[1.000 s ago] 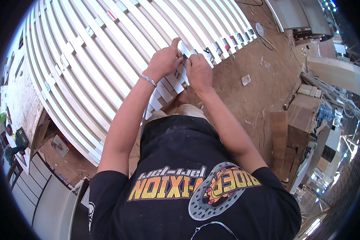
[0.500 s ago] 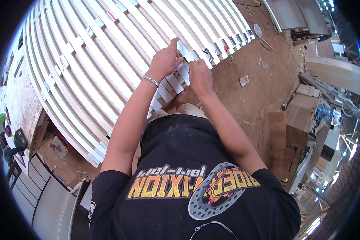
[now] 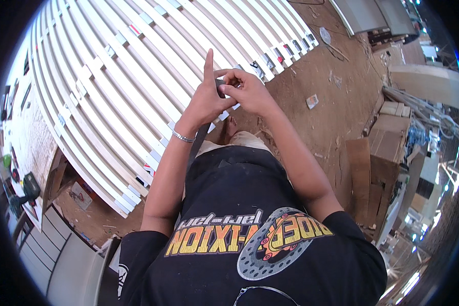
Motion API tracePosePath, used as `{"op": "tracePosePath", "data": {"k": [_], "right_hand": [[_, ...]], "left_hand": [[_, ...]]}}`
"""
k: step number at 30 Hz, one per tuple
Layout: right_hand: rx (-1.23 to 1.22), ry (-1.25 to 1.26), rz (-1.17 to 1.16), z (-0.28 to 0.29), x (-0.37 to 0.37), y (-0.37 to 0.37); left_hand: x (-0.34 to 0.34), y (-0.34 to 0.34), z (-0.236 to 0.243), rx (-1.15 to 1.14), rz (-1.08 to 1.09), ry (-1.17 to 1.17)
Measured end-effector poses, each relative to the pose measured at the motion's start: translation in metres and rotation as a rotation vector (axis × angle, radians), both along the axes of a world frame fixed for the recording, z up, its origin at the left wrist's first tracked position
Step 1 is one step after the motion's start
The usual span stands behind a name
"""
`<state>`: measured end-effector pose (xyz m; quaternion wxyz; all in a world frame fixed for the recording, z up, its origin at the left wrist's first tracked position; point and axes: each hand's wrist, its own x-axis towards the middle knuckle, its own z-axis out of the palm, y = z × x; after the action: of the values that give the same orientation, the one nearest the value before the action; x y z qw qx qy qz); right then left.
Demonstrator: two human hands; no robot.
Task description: The person applies veneer edging to the side of a white wooden board, using a small scraper tool to press it down and then trim the excess.
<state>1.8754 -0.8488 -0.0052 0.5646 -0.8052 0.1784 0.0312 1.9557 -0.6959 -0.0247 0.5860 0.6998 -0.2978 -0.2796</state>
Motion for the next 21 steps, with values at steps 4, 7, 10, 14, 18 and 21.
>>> {"op": "tracePosePath", "data": {"k": [4,7,10,14,18,21], "right_hand": [[0.438,0.079,-0.012,0.003,-0.007,-0.027],[0.53,0.077,0.012,0.017,-0.012,-0.034],[0.588,0.116,0.148,0.016,-0.023,-0.041],[0.612,0.186,0.358,0.015,-0.035,-0.046],[0.8,0.3,0.482,0.01,-0.052,-0.058],[1.104,0.335,0.581,-0.021,-0.073,-0.057]], "left_hand": [[-0.007,0.017,0.043,0.18,-0.051,0.322],[-0.021,0.032,0.034,0.166,-0.034,0.442],[-0.045,0.03,0.05,0.139,0.051,0.468],[-0.065,0.025,0.071,0.295,0.038,0.295],[-0.091,0.028,0.087,0.386,-0.062,0.202],[-0.113,0.026,0.1,0.398,-0.133,0.203]]}}
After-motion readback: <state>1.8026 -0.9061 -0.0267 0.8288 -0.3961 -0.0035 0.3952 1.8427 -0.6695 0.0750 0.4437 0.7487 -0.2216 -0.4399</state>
